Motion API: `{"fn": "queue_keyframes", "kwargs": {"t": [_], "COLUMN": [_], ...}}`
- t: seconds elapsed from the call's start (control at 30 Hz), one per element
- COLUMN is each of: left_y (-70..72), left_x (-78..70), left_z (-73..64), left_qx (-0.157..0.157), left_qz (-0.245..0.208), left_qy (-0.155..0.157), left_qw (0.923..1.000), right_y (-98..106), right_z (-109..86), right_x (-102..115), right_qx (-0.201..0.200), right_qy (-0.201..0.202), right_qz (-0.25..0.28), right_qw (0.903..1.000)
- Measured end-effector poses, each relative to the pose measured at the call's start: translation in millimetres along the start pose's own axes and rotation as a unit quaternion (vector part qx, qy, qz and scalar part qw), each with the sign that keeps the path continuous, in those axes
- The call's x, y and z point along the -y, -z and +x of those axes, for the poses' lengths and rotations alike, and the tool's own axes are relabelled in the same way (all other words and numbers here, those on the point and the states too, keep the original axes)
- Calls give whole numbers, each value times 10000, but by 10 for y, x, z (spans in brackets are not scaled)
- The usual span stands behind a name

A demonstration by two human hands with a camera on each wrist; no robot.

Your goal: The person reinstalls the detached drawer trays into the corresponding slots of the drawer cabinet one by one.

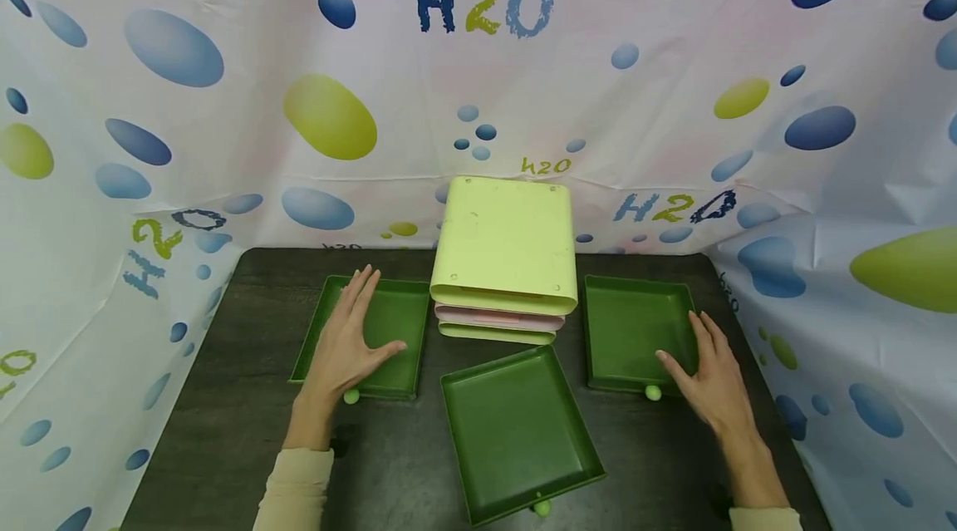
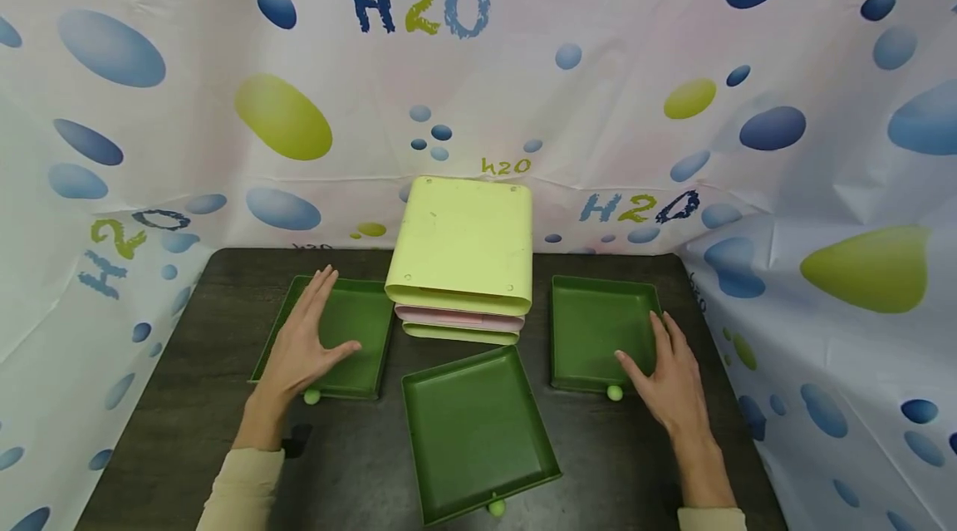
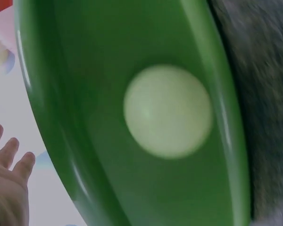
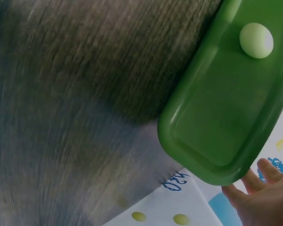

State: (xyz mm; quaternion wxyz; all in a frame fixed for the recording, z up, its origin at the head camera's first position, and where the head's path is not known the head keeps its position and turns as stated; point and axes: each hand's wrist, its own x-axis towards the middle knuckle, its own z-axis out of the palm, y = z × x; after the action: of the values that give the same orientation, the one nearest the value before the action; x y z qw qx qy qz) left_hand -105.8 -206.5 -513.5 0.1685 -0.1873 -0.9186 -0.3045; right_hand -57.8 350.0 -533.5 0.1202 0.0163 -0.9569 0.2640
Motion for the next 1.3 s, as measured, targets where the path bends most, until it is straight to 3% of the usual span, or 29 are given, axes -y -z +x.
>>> {"fn": "queue_keyframes", "kwargs": {"t": [0.4, 0.53, 0.73, 0.9, 1.07, 1.3], "left_y": [-89, -108, -134, -206, -256, -294], "left_x": [-102, -149, -248, -340, -420, -446], "left_z": [60, 84, 176, 263, 314, 336], "left_qx": [181, 134, -85, -19, -26, 19], "left_qz": [-364, -699, -1465, -1834, -1980, -1964], "left_qy": [231, 278, 109, -41, -141, -300], "left_qw": [9989, 9971, 9891, 9830, 9801, 9801], "right_y": [-47, -30, -47, -75, -102, -108], "right_z": [-1, 4, 21, 25, 43, 46], "right_x": [-13, -24, -62, -125, -170, -167], "right_qx": [81, 90, 152, 80, -31, 129], "right_qy": [-115, -148, -299, -425, -381, -518], "right_qz": [91, 101, 154, 209, 186, 153], "right_qw": [9999, 9998, 9993, 9988, 9991, 9985]}}
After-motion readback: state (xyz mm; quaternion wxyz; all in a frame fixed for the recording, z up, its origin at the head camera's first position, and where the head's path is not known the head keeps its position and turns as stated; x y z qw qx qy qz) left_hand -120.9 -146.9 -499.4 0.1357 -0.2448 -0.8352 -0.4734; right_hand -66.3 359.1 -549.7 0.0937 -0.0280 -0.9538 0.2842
